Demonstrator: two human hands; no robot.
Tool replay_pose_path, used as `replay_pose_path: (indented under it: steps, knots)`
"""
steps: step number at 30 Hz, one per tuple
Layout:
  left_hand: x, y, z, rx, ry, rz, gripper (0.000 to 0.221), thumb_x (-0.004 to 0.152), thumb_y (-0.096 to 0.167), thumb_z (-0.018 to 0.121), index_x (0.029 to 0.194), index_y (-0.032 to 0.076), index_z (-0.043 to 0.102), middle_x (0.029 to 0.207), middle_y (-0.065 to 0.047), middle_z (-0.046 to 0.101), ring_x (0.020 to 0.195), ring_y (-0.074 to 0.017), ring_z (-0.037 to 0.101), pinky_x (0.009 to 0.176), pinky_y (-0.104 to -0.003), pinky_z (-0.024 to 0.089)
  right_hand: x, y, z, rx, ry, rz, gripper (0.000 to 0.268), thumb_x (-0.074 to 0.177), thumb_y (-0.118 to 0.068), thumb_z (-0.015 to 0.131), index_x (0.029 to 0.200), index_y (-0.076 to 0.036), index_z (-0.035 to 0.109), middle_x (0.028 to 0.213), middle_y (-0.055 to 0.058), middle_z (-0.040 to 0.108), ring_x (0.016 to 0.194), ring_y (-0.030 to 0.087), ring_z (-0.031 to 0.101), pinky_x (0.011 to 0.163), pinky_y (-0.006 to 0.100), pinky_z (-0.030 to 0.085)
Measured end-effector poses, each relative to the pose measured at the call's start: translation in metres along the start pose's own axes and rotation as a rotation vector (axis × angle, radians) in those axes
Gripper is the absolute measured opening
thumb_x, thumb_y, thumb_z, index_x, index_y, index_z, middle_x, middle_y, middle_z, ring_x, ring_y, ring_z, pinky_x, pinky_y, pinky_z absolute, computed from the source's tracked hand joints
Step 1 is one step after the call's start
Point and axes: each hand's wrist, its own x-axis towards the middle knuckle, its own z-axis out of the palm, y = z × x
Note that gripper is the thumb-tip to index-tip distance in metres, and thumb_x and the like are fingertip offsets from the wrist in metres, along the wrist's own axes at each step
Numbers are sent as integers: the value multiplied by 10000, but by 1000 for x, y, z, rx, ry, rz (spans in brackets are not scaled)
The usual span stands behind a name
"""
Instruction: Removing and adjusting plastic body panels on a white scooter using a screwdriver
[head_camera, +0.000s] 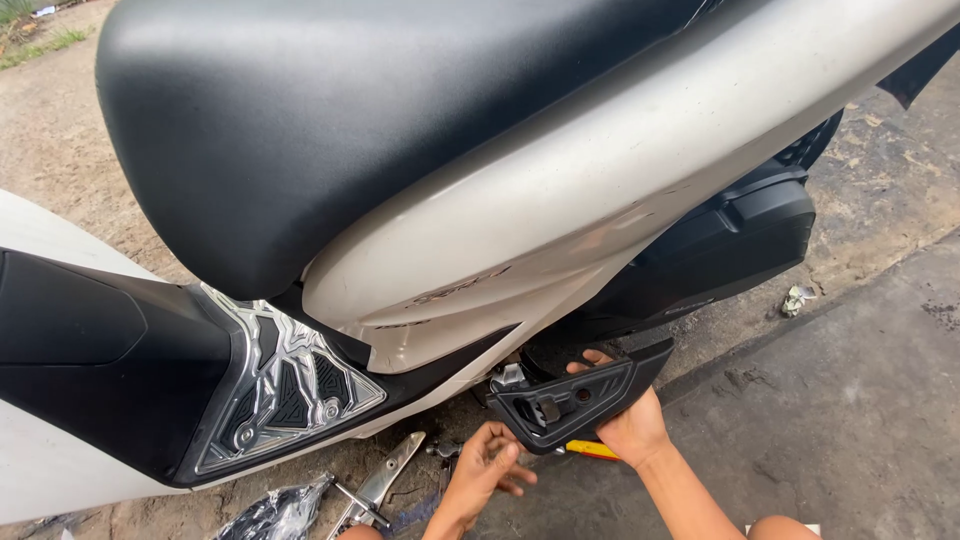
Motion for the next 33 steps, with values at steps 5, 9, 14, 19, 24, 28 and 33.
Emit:
replay_pose_path:
  steps: [5, 9, 14, 19, 24, 28, 33]
  knots:
    - [5, -6, 10, 6, 115, 178, 309, 862, 97, 794, 1093, -33, 636, 933, -164, 680, 579, -140, 568, 459, -286, 589, -1, 9, -1, -14, 154, 56, 594, 1022, -645, 416, 1158, -132, 682, 932, 100, 709, 772, 176, 656, 634, 344, 478]
    - [2, -4, 15, 229, 91, 169, 126, 887, 15, 798, 950, -63, 722, 746, -124, 720, 515, -142, 672, 425, -223, 522, 3, 11, -8, -89, 161, 36, 986, 955, -932, 216, 1120, -87, 696, 814, 97, 670, 643, 187, 636, 507, 349, 460]
    - [-4, 2, 17, 318, 32, 243, 372, 687, -80, 895, 949, -5, 642, 830, -144, 728, 542, -128, 628, 482, -230, 469, -2, 16, 26, -290, 474, -108, 1041, 985, -869, 96, 1085, -50, 732, 782, 106, 593, 663, 191, 498, 595, 342, 373]
    - [4, 1, 23, 556, 481, 449, 177, 713, -70, 875, 823, 26, 774, 717, -35, 770, 470, -55, 538, 410, -198, 383, 13, 32, -2, -486, 49, -615, 638, 1116, -436, 238, 1116, 69, 629, 836, 195, 719, 729, 279, 697, 693, 350, 524]
    - [20, 2, 17, 445, 557, 490, 176, 736, -68, 851, 887, -4, 790, 738, -67, 783, 506, -92, 637, 419, -194, 457, -4, 44, 13, -976, 75, -680, 497, 1037, -356, 377, 1286, -24, 651, 869, 62, 672, 774, 155, 606, 732, 295, 478]
    - [32, 1, 10, 388, 603, 433, 230, 716, -84, 849, 918, -3, 777, 799, -99, 801, 609, -146, 731, 498, -216, 589, -2, 39, 24, -978, 72, -401, 538, 862, -219, 738, 1343, -7, 623, 1066, 142, 815, 850, 194, 746, 733, 307, 626]
    - [38, -8, -2, 148, 534, 394, 384, 720, -119, 855, 1069, -58, 706, 923, -171, 774, 770, -217, 765, 654, -272, 606, 9, 37, 24, -998, 96, -447, 251, 916, -80, 689, 1149, 13, 698, 873, 118, 765, 751, 184, 724, 718, 302, 625]
